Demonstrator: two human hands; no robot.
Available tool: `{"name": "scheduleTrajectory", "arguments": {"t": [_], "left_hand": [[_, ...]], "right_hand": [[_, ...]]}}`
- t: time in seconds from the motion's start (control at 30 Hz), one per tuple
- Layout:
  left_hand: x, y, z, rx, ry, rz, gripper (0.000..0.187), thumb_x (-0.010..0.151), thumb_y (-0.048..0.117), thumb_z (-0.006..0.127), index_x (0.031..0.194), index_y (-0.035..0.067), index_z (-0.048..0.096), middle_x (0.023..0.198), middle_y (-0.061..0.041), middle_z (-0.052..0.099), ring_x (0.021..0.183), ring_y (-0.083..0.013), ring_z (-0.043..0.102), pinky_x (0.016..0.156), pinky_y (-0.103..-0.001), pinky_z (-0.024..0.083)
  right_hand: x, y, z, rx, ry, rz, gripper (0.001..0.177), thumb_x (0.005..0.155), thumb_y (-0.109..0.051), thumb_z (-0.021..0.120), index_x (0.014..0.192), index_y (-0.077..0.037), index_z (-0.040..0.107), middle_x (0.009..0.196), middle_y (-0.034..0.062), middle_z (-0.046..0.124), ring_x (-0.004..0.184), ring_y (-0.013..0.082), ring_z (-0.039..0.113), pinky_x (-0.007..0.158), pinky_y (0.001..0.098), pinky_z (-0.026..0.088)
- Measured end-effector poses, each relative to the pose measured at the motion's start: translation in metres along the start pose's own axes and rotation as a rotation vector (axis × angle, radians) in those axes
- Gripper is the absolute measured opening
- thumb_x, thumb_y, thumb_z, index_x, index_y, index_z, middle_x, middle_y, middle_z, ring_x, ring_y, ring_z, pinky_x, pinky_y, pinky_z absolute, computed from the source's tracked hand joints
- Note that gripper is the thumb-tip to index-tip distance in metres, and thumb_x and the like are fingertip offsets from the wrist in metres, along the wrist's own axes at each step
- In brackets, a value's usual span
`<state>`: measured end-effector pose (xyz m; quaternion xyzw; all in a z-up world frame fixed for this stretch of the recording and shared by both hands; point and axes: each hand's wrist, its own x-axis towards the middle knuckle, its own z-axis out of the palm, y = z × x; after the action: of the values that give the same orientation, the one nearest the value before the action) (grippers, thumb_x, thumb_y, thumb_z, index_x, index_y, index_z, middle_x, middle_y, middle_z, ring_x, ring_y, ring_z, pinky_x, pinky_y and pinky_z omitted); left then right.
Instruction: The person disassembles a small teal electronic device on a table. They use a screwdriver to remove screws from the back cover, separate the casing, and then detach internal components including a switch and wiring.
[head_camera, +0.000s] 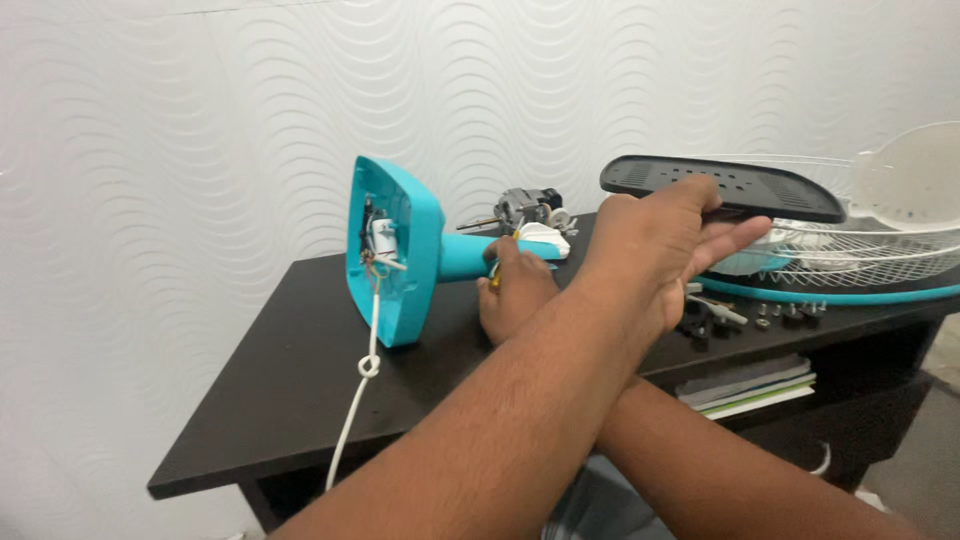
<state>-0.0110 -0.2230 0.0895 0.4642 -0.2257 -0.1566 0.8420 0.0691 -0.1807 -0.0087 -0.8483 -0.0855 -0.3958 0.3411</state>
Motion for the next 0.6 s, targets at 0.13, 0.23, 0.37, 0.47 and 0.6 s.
{"name": "scheduleTrajectory", "arguments": {"t": [0.13,0.23,0.37,0.47,0.6], "left_hand": [[0.042,-0.010,0.010,0.047,0.033,-0.072,0.046,0.095,0.002,0.052,0.130,-0.023,0.035,0.120,-0.036,0.060,0.086,-0.0312,0.076,0.076,-0.031,0.064],[0.069,-0.021,0.010,0.097,0.064,-0.162,0.044,0.098,0.002,0.048,0.133,-0.021,0.034,0.123,-0.033,0.060,0.088,-0.0313,0.076,0.072,-0.031,0.064],[0.090,-0.040,0.003,0.105,0.087,-0.227,0.036,0.100,-0.004,0.042,0.133,-0.021,0.044,0.122,-0.035,0.058,0.093,-0.0348,0.076,0.072,-0.028,0.061],[0.088,-0.049,-0.003,0.140,0.022,-0.350,0.041,0.106,0.008,0.039,0.125,-0.027,0.049,0.118,-0.036,0.063,0.093,-0.0346,0.075,0.069,-0.027,0.060],[0.064,-0.036,-0.013,0.192,0.012,-0.326,0.031,0.105,0.004,0.039,0.124,-0.019,0.045,0.120,-0.033,0.063,0.095,-0.0367,0.073,0.071,-0.030,0.060]], "right_hand": [[0.000,-0.004,-0.002,-0.040,-0.005,-0.006,0.037,0.084,-0.015,0.074,0.117,-0.011,0.058,0.107,0.0164,0.067,0.109,0.0388,0.061,0.091,0.0517,0.048],[-0.001,-0.008,-0.006,-0.046,-0.044,0.052,0.038,0.084,-0.015,0.074,0.118,-0.013,0.057,0.109,0.0155,0.066,0.110,0.0371,0.062,0.091,0.0516,0.048],[-0.002,-0.008,-0.014,-0.027,-0.117,0.077,0.038,0.086,-0.017,0.072,0.120,-0.014,0.055,0.111,0.0150,0.064,0.111,0.0366,0.061,0.092,0.0511,0.048],[-0.001,-0.010,-0.016,-0.032,-0.118,0.080,0.037,0.088,-0.017,0.071,0.121,-0.014,0.055,0.112,0.0160,0.064,0.113,0.0374,0.061,0.093,0.0513,0.048],[-0.002,-0.010,-0.016,-0.030,-0.085,0.024,0.037,0.087,-0.017,0.071,0.120,-0.011,0.055,0.114,0.0186,0.063,0.111,0.0382,0.061,0.091,0.0518,0.048]]}}
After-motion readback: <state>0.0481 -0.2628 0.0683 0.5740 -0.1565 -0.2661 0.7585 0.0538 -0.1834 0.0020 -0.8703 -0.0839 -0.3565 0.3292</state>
